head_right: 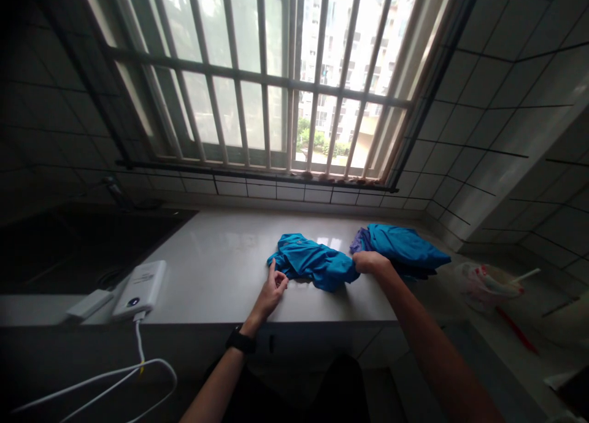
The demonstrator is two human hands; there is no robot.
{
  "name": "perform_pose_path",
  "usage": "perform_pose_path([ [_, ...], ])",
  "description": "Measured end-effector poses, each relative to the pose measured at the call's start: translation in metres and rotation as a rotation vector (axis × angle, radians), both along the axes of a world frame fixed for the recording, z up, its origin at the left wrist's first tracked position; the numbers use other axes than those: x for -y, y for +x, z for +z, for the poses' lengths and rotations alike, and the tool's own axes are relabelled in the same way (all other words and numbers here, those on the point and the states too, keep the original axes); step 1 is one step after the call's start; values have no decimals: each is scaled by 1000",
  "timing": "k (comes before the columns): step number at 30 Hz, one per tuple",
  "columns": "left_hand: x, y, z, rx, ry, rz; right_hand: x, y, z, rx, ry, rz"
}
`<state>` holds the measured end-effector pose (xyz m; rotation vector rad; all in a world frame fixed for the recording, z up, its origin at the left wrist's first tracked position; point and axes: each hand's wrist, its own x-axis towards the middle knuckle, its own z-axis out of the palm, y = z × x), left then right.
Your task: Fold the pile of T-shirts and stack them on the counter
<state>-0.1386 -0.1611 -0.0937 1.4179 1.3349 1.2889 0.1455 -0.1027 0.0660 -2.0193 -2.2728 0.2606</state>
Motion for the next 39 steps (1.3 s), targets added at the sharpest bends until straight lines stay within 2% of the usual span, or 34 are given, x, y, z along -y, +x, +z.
perform_pose_path([
  [3, -1, 0, -1, -12, 0, 12, 9, -8, -8, 37, -131, 202],
  [5, -2, 0, -2, -21, -1, 10, 18, -27, -20, 48, -137, 315],
  [6, -2, -1, -2, -25, -2, 8, 21, -39, -28, 52, -118, 325],
  [10, -1, -1, -2, -25, 4, 14, 27, -81, -60, 105, -85, 188],
  [12, 0, -1, -3, -18, 8, 13, 24, -90, -66, 140, -104, 170],
  [14, 0, -1, -4, -4, 4, 7, 20, -91, -59, 146, -68, 200],
  [17, -2, -2, -8, 20, -6, 12, 14, -83, -33, 62, 122, 295],
  [20, -6, -4, -13, 25, -1, 8, 8, -72, -5, -156, 480, 345],
  [22, -9, -6, -15, 34, 26, -10, 2, -64, 7, -297, 700, 285],
  [24, -11, -7, -17, 34, 64, 7, -7, -57, 12, -339, 749, 185],
  [27, -9, -7, -15, 14, 79, 61, -22, -49, 10, -249, 592, 75],
  [31, -4, -6, -7, -30, 56, 20, -26, -46, -4, -134, 459, 101],
  [33, -2, -6, -3, -73, 62, 4, -22, -48, -16, -73, 284, 147],
  [37, 0, -5, 1, -148, 75, -37, -8, -52, -48, 57, -187, 334],
  [39, 0, -5, -1, -197, 86, -68, -1, -56, -61, 120, -277, 363],
])
